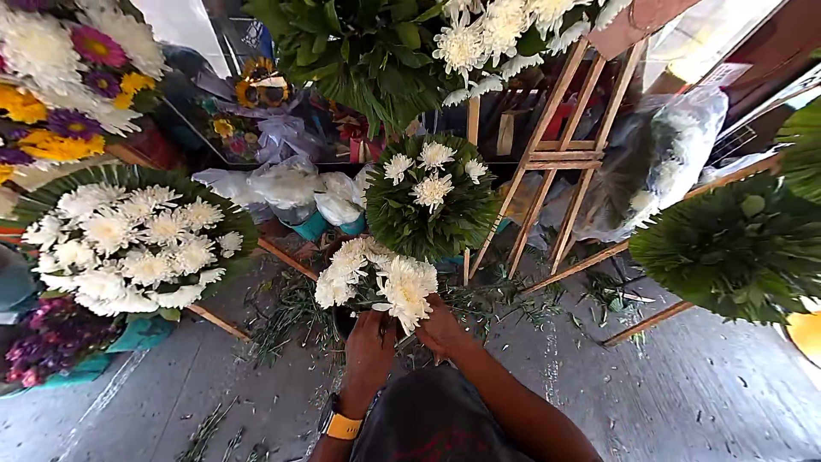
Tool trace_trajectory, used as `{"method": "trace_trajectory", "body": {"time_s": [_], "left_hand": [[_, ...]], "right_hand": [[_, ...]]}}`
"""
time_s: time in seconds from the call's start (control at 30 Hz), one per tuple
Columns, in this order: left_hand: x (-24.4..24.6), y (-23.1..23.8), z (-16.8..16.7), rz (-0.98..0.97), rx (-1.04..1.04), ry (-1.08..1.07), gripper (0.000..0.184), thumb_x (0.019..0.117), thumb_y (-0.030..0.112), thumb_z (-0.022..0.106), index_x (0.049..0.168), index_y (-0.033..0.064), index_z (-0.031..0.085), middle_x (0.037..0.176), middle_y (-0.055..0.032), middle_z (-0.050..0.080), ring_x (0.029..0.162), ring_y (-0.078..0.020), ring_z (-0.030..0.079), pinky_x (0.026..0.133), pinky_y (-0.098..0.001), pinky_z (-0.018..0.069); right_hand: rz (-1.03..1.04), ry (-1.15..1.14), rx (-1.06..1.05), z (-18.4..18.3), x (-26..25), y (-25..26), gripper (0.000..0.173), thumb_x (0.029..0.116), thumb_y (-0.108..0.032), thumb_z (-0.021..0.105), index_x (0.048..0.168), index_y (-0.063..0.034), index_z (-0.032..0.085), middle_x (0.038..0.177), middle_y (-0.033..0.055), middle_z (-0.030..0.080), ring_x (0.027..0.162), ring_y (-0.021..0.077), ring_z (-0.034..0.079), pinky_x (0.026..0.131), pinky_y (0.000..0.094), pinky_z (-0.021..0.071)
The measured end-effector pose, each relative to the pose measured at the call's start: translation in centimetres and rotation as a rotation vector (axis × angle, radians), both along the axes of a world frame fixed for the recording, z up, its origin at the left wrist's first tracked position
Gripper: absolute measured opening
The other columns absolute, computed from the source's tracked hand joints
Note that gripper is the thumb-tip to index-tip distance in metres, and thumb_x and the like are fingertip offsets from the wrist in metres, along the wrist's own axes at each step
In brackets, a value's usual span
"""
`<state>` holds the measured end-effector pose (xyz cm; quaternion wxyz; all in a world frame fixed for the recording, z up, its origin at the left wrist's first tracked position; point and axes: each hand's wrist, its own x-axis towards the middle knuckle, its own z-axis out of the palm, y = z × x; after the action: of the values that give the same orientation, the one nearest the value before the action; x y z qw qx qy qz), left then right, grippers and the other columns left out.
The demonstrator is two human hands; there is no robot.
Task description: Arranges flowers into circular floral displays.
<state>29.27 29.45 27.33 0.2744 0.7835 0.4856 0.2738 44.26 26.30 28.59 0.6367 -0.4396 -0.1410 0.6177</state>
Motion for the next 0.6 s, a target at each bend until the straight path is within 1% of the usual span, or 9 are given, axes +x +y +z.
{"method": "trace_trajectory", "body": {"time_s": [0.07, 0.1, 0.17, 0.23, 0.3, 0.37, 0.43, 0.47, 0.6], "left_hand": [[0.7, 0.3, 0.2, 0.004, -0.079, -0.038, 0.03, 0.0985, 0.023, 0.055, 0.111, 0.0002, 0.07, 0.095, -0.0154, 0.07, 0.09, -0.0292, 0.069, 0.082, -0.0531, 0.0558], [0.9, 0.5, 0.3, 0.004, -0.118, -0.067, 0.029, 0.0988, 0.024, 0.054, 0.109, 0.0016, 0.07, 0.09, -0.0114, 0.069, 0.084, -0.0229, 0.068, 0.078, -0.0479, 0.056], [1.2, 0.9, 0.3, -0.035, -0.199, -0.143, 0.026, 0.0994, 0.024, 0.053, 0.104, 0.0033, 0.068, 0.079, -0.0037, 0.065, 0.07, -0.0126, 0.063, 0.069, -0.0366, 0.0549], [1.0, 1.5, 0.5, -0.151, -0.319, -0.275, 0.02, 0.099, 0.019, 0.053, 0.1, 0.0049, 0.067, 0.074, 0.002, 0.064, 0.062, -0.007, 0.061, 0.062, -0.027, 0.0547], [1.1, 2.0, 0.9, -0.276, -0.459, -0.427, 0.016, 0.1012, 0.014, 0.052, 0.1, 0.0054, 0.066, 0.071, 0.0037, 0.064, 0.057, -0.0056, 0.058, 0.054, -0.022, 0.0512], [1.2, 2.4, 1.7, -0.341, -0.568, -0.484, 0.016, 0.1017, 0.012, 0.05, 0.102, 0.0054, 0.065, 0.071, 0.0038, 0.062, 0.057, -0.0063, 0.056, 0.054, -0.0226, 0.0502], [1.3, 2.8, 2.7, -0.364, -0.663, -0.502, 0.019, 0.1021, 0.013, 0.05, 0.106, 0.0049, 0.067, 0.069, 0.0047, 0.06, 0.053, -0.0047, 0.053, 0.05, -0.0204, 0.0474], [1.4, 3.0, 3.1, -0.365, -0.707, -0.516, 0.019, 0.1025, 0.014, 0.051, 0.107, 0.0055, 0.067, 0.068, 0.0053, 0.059, 0.051, -0.0041, 0.051, 0.047, -0.0196, 0.0458], [1.6, 3.5, 4.3, -0.394, -0.766, -0.591, 0.02, 0.1016, 0.019, 0.054, 0.11, 0.0068, 0.068, 0.069, 0.0039, 0.06, 0.052, -0.0049, 0.053, 0.046, -0.0196, 0.0462]], "right_hand": [[0.056, -0.264, -0.045, -0.3, 0.1, -0.3, 0.032, 0.1015, 0.002, 0.051, 0.133, 0.0047, 0.053, 0.115, 0.0087, 0.066, 0.103, 0.0087, 0.064, 0.092, 0.0282, 0.056], [0.092, -0.333, -0.049, -0.5, 0.2, -0.4, 0.037, 0.1013, 0.0, 0.053, 0.137, 0.0057, 0.051, 0.12, 0.0106, 0.065, 0.106, 0.0088, 0.064, 0.094, 0.0282, 0.0555], [0.129, -0.333, 0.013, -1.1, 0.6, -0.5, 0.037, 0.101, -0.002, 0.052, 0.137, 0.0058, 0.05, 0.119, 0.0089, 0.064, 0.105, 0.0071, 0.063, 0.094, 0.0275, 0.0546], [0.116, -0.161, 0.13, -2.3, 1.2, -0.3, 0.033, 0.1002, -0.003, 0.046, 0.132, 0.0027, 0.051, 0.114, 0.0043, 0.066, 0.103, 0.0076, 0.065, 0.093, 0.0297, 0.0557], [0.12, 0.033, 0.229, -3.5, 1.9, 0.1, 0.028, 0.1018, -0.008, 0.037, 0.124, -0.0052, 0.055, 0.108, 0.0, 0.07, 0.099, 0.0089, 0.067, 0.088, 0.0324, 0.0573], [0.16, 0.078, 0.294, -4.0, 2.7, 0.8, 0.029, 0.0994, -0.007, 0.036, 0.113, -0.0106, 0.062, 0.102, -0.0034, 0.072, 0.095, 0.0073, 0.068, 0.087, 0.0312, 0.0576], [0.244, 0.004, 0.322, -4.5, 3.7, 1.7, 0.028, 0.095, 0.0, 0.042, 0.109, -0.0105, 0.063, 0.099, -0.0038, 0.072, 0.091, 0.0067, 0.067, 0.086, 0.0302, 0.0571], [0.298, -0.046, 0.329, -4.4, 4.2, 2.0, 0.025, 0.0964, 0.001, 0.044, 0.112, -0.0086, 0.06, 0.099, -0.0029, 0.071, 0.092, 0.0071, 0.067, 0.088, 0.0302, 0.0568], [0.407, -0.346, 0.41, -2.9, 6.0, 2.7, 0.019, 0.0985, 0.002, 0.054, 0.115, -0.0006, 0.062, 0.099, -0.0059, 0.07, 0.093, 0.0009, 0.065, 0.089, 0.0249, 0.0553]]}}
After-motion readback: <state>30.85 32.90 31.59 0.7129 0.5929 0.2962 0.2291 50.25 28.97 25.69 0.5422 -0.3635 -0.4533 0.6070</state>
